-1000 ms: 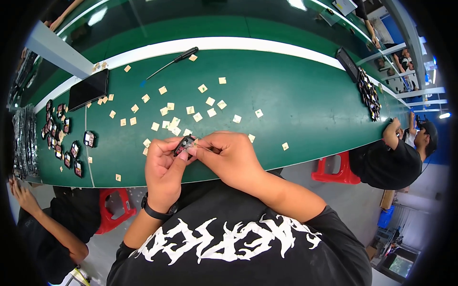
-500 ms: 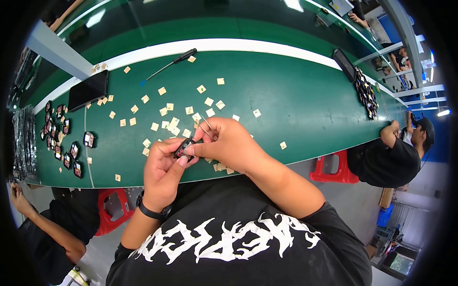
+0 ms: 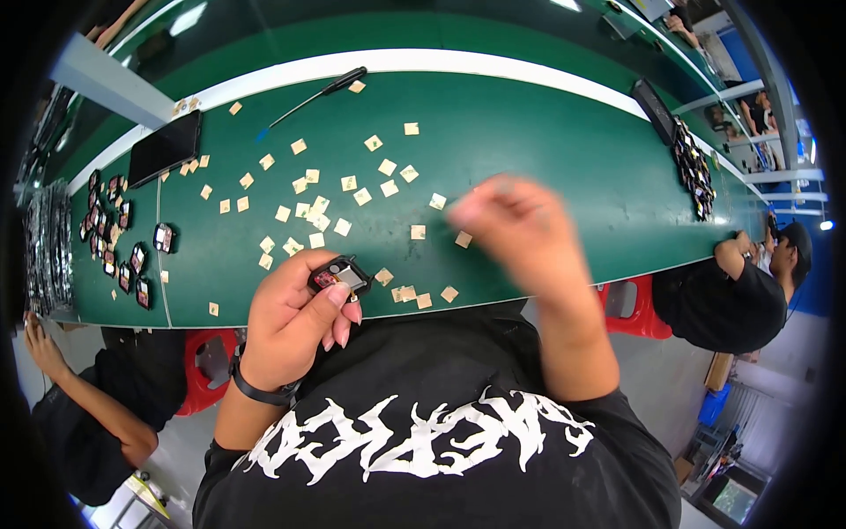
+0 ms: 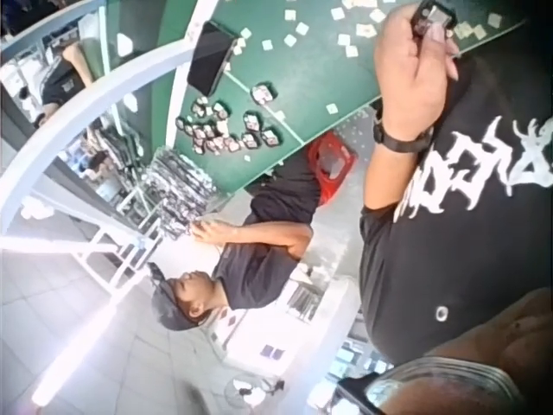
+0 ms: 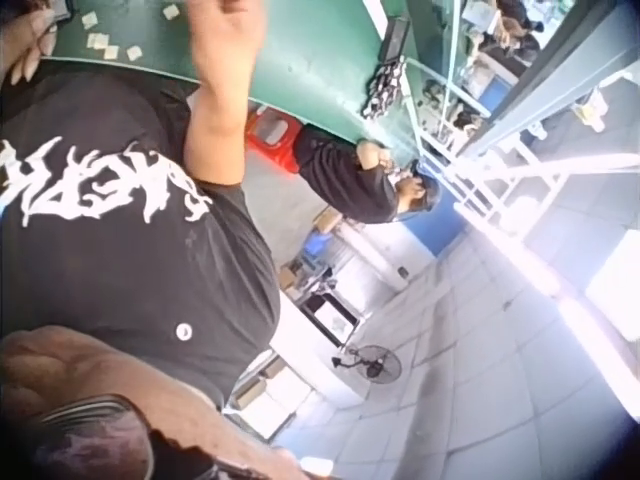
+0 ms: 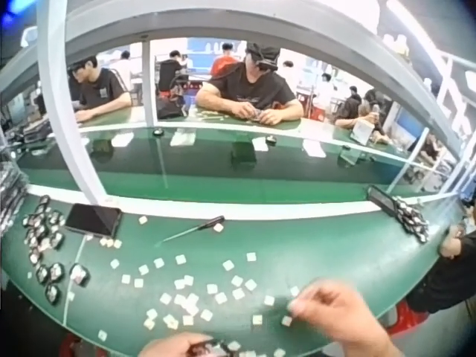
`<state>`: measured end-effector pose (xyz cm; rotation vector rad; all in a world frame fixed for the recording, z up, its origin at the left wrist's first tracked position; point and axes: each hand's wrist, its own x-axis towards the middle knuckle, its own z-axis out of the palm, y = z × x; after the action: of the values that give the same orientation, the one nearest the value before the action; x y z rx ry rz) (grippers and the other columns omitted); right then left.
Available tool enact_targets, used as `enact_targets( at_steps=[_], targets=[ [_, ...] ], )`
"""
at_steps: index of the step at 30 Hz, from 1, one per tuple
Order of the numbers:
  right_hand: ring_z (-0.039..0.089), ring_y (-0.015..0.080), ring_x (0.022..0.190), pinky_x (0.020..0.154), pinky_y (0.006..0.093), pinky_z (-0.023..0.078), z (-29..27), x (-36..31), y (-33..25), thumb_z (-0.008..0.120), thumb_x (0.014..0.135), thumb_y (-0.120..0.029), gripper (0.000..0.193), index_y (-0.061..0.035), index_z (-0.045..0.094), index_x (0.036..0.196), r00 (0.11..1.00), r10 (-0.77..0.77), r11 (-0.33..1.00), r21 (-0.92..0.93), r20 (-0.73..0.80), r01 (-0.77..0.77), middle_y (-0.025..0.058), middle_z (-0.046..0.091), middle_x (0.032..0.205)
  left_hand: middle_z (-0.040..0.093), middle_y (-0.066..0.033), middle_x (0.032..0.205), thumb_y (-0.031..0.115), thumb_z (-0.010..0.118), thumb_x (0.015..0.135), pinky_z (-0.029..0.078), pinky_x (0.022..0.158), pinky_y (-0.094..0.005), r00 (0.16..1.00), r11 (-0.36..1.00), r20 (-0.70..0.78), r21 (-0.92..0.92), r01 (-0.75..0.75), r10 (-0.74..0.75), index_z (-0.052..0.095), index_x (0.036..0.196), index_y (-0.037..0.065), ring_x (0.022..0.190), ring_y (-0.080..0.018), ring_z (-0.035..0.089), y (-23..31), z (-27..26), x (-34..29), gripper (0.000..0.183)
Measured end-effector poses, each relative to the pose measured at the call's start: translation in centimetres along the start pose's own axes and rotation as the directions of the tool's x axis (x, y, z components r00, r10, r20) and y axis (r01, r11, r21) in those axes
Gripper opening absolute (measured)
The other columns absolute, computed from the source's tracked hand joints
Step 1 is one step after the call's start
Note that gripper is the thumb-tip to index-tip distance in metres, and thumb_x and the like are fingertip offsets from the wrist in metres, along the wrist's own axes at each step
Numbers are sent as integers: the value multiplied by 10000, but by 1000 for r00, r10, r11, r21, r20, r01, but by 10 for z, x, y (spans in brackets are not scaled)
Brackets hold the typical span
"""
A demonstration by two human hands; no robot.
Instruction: Assembling small electronic components, specifically batteries and circuit boards into small device housings on a factory assembly line.
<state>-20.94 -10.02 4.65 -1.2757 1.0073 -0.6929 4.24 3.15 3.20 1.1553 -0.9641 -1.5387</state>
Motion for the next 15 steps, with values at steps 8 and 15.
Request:
enact_targets(
  at_steps=[8, 15],
  targets=[
    [676, 356, 1018, 850, 436, 545, -295, 20, 52, 701, 941, -317, 371, -36, 687, 1182, 610, -672, 81, -860, -421, -504, 182, 683, 1137, 677, -158, 971, 46, 437, 979, 503, 622, -254, 998, 998, 37, -42, -55, 56, 519, 1316, -72, 723, -143, 641, 27, 5, -17, 367],
    [639, 413, 1132, 934, 492, 538, -377, 36, 68, 626, 970, -282, 408, -87, 624, 1329, 674, -598, -126, -780, -433, -613, 191, 607, 1296, 674, -143, 1007, -42, 460, 972, 511, 661, -239, 989, 981, -15, 129, -144, 147, 515, 1345, -80, 772, -128, 643, 33, 8, -23, 379]
  ],
)
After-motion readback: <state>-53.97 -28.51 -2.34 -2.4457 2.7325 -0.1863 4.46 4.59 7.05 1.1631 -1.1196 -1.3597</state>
